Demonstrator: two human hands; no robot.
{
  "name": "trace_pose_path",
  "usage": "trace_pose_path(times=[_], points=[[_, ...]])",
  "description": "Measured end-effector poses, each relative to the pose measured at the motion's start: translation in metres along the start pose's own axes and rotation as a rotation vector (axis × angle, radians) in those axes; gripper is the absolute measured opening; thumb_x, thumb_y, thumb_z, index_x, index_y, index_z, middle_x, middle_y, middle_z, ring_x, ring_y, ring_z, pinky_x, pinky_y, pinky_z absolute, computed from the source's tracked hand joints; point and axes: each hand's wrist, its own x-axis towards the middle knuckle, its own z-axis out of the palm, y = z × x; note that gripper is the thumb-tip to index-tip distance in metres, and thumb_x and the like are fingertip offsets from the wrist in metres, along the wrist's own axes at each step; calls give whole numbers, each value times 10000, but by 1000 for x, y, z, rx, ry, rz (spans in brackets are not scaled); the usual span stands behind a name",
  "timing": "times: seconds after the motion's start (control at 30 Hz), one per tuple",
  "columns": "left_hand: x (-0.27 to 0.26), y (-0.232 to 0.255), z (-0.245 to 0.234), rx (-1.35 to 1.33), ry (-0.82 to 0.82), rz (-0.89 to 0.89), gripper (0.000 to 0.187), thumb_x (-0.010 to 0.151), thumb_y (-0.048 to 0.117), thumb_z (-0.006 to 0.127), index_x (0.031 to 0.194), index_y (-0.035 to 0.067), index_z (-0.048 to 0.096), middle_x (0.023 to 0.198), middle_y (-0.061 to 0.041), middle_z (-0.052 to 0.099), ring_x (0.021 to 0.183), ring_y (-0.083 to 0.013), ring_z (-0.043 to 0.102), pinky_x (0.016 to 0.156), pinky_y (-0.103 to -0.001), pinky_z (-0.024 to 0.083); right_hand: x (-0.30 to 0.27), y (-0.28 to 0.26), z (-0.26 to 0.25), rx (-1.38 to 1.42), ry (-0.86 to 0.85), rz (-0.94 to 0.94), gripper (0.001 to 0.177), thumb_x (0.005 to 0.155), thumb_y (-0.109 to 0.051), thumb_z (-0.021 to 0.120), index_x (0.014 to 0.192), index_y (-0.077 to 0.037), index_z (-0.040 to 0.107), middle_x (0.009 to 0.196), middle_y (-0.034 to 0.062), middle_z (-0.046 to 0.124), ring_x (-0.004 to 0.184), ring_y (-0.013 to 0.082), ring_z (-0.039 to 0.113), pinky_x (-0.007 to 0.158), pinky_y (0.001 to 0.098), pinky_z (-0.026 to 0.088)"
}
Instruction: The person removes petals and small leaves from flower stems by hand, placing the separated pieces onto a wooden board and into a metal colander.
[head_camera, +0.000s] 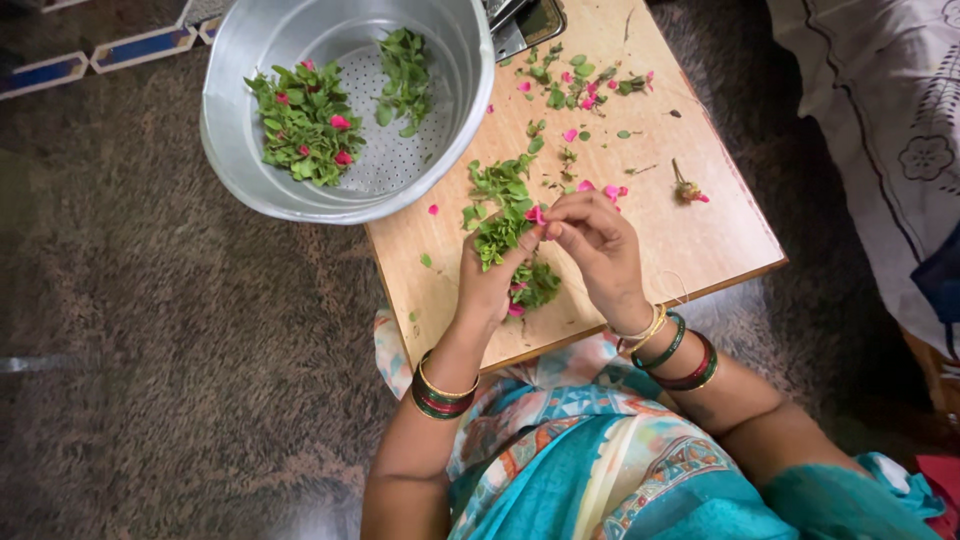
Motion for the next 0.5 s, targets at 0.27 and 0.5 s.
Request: trace_pose_path(times=[0.27,0.5], points=[[7,-7,-2,-165,51,-162,229,868,94,818,1065,41,715,932,-17,713,746,-103,618,612,-258,478,0,7,-3,-160,13,-83,131,987,-40,704,1111,-10,736,1176,52,569,1092,141,553,940,270,474],[7,-8,0,-180,70,-140,266,851,99,835,1073,42,699,929,-17,707,743,-103,613,613,-259,478,3,-1,-2,-455,37,-170,152,954,-6,720,1100,-20,760,1177,51,627,1108,142,606,945,275,496]])
